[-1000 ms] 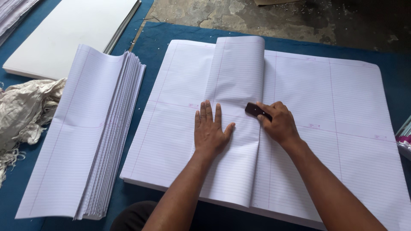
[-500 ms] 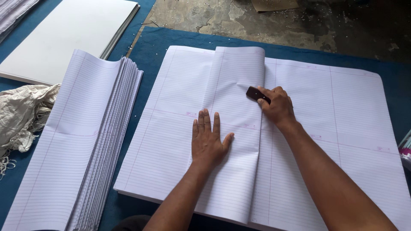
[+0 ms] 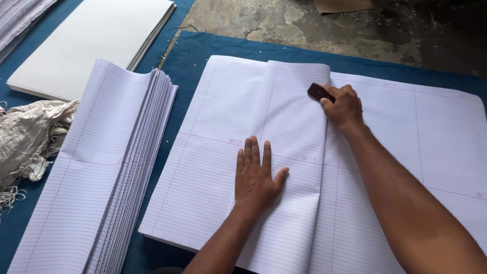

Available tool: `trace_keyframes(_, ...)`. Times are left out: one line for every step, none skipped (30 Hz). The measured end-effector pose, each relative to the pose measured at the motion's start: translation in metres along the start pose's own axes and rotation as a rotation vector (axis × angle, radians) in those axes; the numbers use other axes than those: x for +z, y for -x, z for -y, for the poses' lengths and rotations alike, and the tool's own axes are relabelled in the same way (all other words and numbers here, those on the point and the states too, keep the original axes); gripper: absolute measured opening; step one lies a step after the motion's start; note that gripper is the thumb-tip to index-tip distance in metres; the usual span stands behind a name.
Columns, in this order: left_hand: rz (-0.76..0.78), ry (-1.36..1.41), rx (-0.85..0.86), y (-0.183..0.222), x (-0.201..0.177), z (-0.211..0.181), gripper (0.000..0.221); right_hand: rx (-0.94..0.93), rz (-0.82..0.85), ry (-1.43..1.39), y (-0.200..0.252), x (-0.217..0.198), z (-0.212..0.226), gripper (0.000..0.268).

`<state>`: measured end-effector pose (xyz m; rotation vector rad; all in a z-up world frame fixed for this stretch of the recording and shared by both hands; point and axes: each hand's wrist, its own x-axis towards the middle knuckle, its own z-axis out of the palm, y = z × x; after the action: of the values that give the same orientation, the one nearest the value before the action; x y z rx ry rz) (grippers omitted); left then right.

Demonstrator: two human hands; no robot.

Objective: The person folds large sheets of lined paper in half and presses the crease with a small wooden block. They repeat this process for multiple sheets, stacking the folded papers to the left.

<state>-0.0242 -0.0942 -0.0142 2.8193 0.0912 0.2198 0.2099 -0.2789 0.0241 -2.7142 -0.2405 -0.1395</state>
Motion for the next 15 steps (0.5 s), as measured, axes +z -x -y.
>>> trace_keyframes(-0.002,0.001,0.001,0.000,0.000,0.000,0.086,0.009,-0.003,-0.007,-0.005,0.001,0.000,0.047)
trace_keyframes(-0.004,0.002,0.002,0.000,-0.001,0.000,0.086,0.018,-0.005,-0.014,-0.010,0.002,0.000,0.047)
trace_keyframes(-0.007,0.007,0.002,0.000,0.000,0.000,0.086,0.024,-0.003,-0.014,-0.015,0.003,0.000,0.048)
trace_keyframes(-0.009,0.011,0.002,0.000,0.000,0.000,0.086,0.030,0.000,-0.013,-0.019,0.003,-0.001,0.048)
trace_keyframes(-0.012,0.017,0.003,0.000,0.000,0.000,0.086,0.037,0.001,-0.012,-0.023,0.003,-0.001,0.049)
trace_keyframes(-0.013,0.019,0.003,0.000,-0.001,0.001,0.086,0.046,0.004,-0.024,-0.026,0.003,-0.001,0.049)
trace_keyframes(-0.017,0.022,0.005,0.000,-0.001,0.000,0.086,0.055,0.004,-0.035,-0.029,0.003,-0.001,0.049)
trace_keyframes(-0.020,0.024,0.007,0.001,-0.001,0.000,0.086,0.064,0.005,-0.046,-0.032,0.002,0.000,0.048)
trace_keyframes(-0.021,0.024,0.010,0.001,-0.002,0.000,0.086,0.077,0.004,-0.042,-0.036,0.001,0.001,0.049)
trace_keyframes(-0.022,0.023,0.012,0.001,-0.002,0.000,0.086,0.090,0.004,-0.038,-0.040,0.000,0.002,0.049)
trace_keyframes(-0.023,0.021,0.015,0.001,-0.003,0.000,0.086,0.103,0.005,-0.035,-0.043,0.000,0.003,0.049)
trace_keyframes(-0.018,0.030,0.011,0.001,-0.003,0.000,0.086,0.121,0.002,-0.047,-0.046,-0.001,0.003,0.049)
trace_keyframes(-0.013,0.038,0.008,0.001,-0.003,0.000,0.086,0.139,0.000,-0.059,-0.048,-0.002,0.003,0.049)
trace_keyframes(-0.008,0.045,0.005,0.001,-0.003,0.000,0.086,0.157,-0.002,-0.072,-0.051,-0.002,0.004,0.049)
trace_keyframes(-0.011,0.043,0.007,0.001,-0.002,0.001,0.086,0.176,-0.006,-0.079,-0.054,-0.001,0.004,0.049)
